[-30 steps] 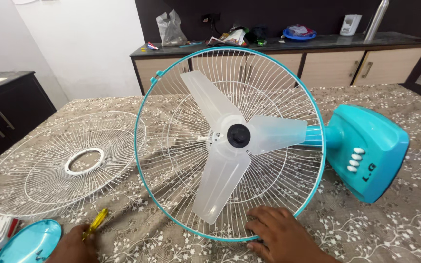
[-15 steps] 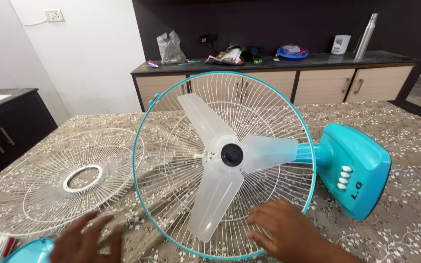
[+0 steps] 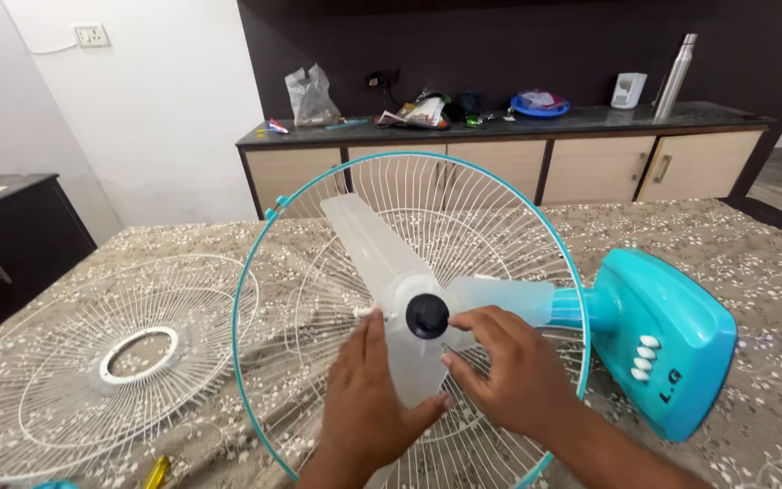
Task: The person disassembles a teal LG table fan on a table. They remove the front grille, unscrew the center cap, detach the fan blades, and then remove the rear grille and motor housing from the neck.
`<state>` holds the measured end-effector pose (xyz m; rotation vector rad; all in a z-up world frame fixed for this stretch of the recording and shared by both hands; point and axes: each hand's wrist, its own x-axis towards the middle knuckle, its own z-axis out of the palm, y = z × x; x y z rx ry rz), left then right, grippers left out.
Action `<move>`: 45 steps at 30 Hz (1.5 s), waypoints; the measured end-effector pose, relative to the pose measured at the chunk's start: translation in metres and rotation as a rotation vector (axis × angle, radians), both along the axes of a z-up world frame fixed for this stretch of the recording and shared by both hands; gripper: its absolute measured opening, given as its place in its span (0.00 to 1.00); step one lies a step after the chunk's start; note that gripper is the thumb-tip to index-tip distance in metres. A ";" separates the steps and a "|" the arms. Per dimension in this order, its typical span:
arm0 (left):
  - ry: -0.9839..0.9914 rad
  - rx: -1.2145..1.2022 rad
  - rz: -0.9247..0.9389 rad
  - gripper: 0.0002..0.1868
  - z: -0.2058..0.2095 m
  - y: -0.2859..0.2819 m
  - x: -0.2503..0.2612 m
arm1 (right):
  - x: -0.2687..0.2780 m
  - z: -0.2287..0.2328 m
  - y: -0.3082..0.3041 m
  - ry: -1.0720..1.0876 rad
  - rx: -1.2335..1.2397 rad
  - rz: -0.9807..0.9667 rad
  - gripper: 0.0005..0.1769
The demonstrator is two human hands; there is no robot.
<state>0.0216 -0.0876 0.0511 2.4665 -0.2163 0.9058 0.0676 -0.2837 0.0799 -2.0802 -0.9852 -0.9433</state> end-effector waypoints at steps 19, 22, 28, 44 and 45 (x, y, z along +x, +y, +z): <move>-0.106 -0.001 -0.014 0.54 -0.012 -0.003 0.022 | 0.038 -0.018 0.043 -0.064 0.211 0.056 0.25; -0.081 0.019 -0.006 0.55 -0.012 -0.003 0.021 | 0.037 -0.018 0.043 -0.088 0.194 0.066 0.25; -0.024 -0.014 0.002 0.56 -0.010 -0.003 0.021 | 0.039 -0.015 0.041 -0.143 0.152 0.082 0.25; -0.072 -0.021 0.004 0.57 -0.011 -0.004 0.020 | 0.035 0.008 0.031 -0.055 -0.137 -0.070 0.28; -0.052 -0.019 0.010 0.57 -0.010 -0.004 0.020 | 0.033 0.011 0.032 -0.007 -0.183 -0.133 0.30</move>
